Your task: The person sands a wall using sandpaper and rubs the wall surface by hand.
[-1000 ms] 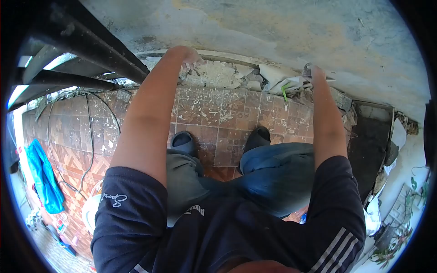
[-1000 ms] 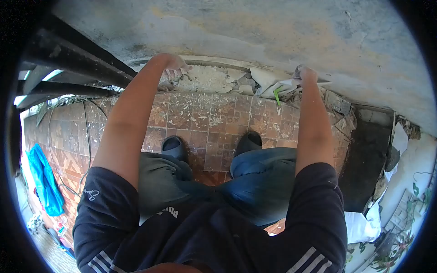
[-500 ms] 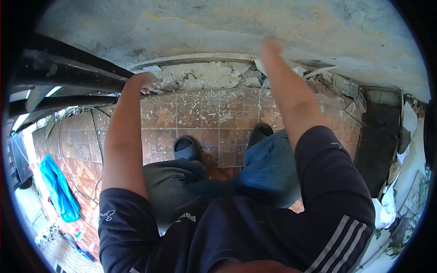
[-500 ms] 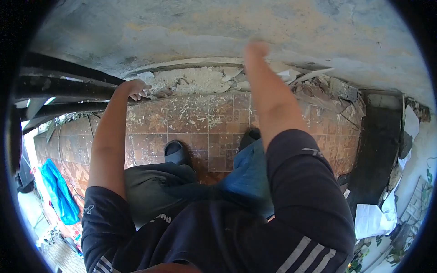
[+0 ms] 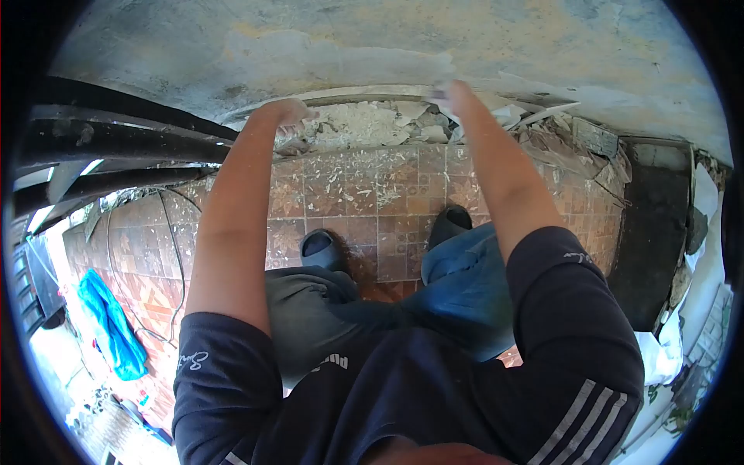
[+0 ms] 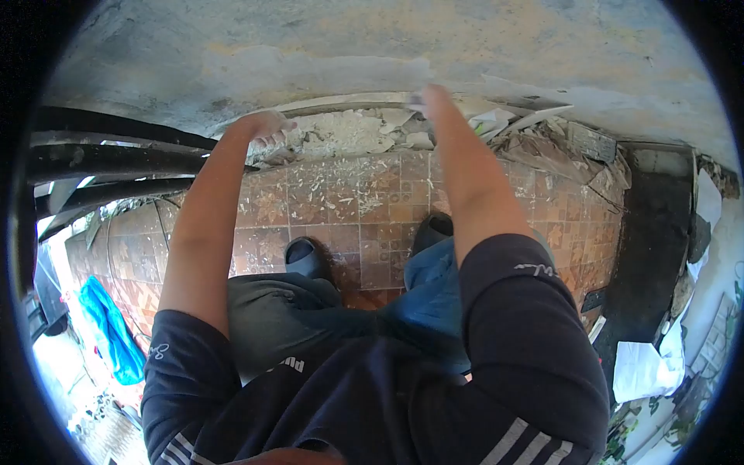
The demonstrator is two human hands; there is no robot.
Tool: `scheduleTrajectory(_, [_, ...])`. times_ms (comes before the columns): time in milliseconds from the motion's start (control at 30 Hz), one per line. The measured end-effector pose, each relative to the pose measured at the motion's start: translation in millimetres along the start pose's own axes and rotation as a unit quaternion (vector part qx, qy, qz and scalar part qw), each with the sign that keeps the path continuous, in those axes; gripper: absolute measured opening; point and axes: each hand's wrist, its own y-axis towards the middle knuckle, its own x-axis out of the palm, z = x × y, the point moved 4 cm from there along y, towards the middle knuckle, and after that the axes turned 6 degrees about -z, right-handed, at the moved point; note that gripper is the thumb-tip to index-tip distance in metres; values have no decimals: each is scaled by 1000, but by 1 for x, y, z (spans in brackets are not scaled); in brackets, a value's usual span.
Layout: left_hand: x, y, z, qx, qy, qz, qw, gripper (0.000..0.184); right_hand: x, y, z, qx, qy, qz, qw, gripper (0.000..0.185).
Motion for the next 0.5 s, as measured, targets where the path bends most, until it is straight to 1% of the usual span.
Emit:
scheduleTrajectory(33, [1, 0, -2, -12, -2, 2, 1000, 66, -1, -1, 48, 91, -74, 28, 993, 35])
scheduleTrajectory(67, [1, 0, -5, -15, 2, -1, 1000, 65, -2, -3, 93, 181, -135, 43, 973, 35])
scheduleTrajectory(133, [0, 3, -13, -17, 12, -6, 1000, 65, -36, -32, 94, 224, -278, -3, 934, 46])
scheduleTrajectory(233, [0, 6, -28, -33, -8, 14, 999, 62, -57, -33, 102, 281, -191, 86, 936, 48])
scheduleTrajectory(333, [5, 10, -48, -55, -3, 9, 998, 59, -63, -13, 100, 279, -194, 81, 937, 42])
scheduleTrajectory(433, [9, 14, -64, -50, -34, -18, 998, 53, -75, 1, 77, 326, -187, -14, 927, 36])
scheduleTrajectory(500, [10, 6, -63, -65, 1, -7, 998, 48, -56, 11, 63, 304, -199, 77, 929, 29])
